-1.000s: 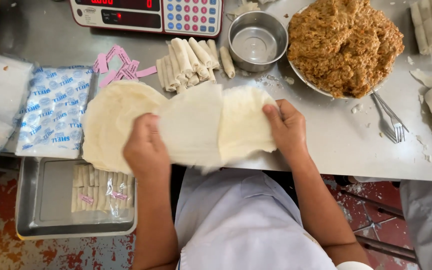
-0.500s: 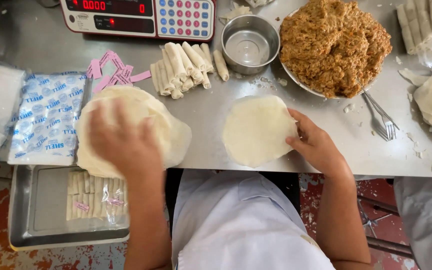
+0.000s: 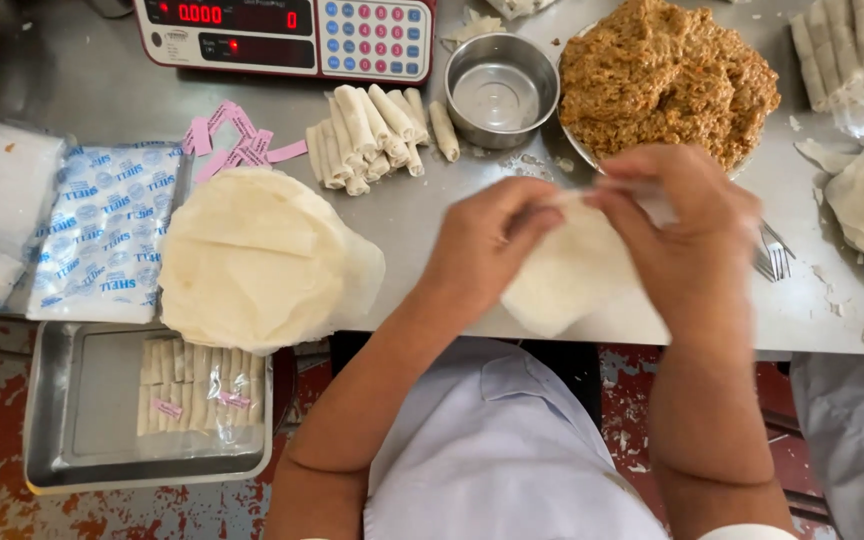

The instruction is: The person is preparing spring rolls by separating thin wrappers, adding meat filling with a fork, and rolling them tightly.

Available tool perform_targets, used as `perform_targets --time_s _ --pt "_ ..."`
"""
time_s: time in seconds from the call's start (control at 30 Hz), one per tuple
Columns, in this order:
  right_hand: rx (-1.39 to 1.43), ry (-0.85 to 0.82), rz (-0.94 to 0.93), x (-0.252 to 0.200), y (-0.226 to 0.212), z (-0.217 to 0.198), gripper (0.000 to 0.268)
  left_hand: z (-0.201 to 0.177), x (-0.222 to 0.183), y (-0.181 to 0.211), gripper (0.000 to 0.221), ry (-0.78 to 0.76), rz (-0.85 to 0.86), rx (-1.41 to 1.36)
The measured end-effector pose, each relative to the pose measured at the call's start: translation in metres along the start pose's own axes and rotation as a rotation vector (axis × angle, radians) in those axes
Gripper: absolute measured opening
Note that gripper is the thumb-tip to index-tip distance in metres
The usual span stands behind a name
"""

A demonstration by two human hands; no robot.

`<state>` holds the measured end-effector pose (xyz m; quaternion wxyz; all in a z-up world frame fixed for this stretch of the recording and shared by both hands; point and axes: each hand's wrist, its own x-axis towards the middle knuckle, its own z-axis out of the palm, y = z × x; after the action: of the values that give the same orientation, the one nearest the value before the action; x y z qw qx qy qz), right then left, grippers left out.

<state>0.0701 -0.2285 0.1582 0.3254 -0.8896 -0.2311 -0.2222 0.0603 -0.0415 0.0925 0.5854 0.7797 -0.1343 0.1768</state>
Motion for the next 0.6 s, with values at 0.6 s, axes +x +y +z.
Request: perform_targets --time_s 0.6 --pt "0.565 -0.361 0.382 -0.076 0.011 0.141 0.008 -0.028 -0.089 -0.124 0.009 0.14 -0.694 -0.733"
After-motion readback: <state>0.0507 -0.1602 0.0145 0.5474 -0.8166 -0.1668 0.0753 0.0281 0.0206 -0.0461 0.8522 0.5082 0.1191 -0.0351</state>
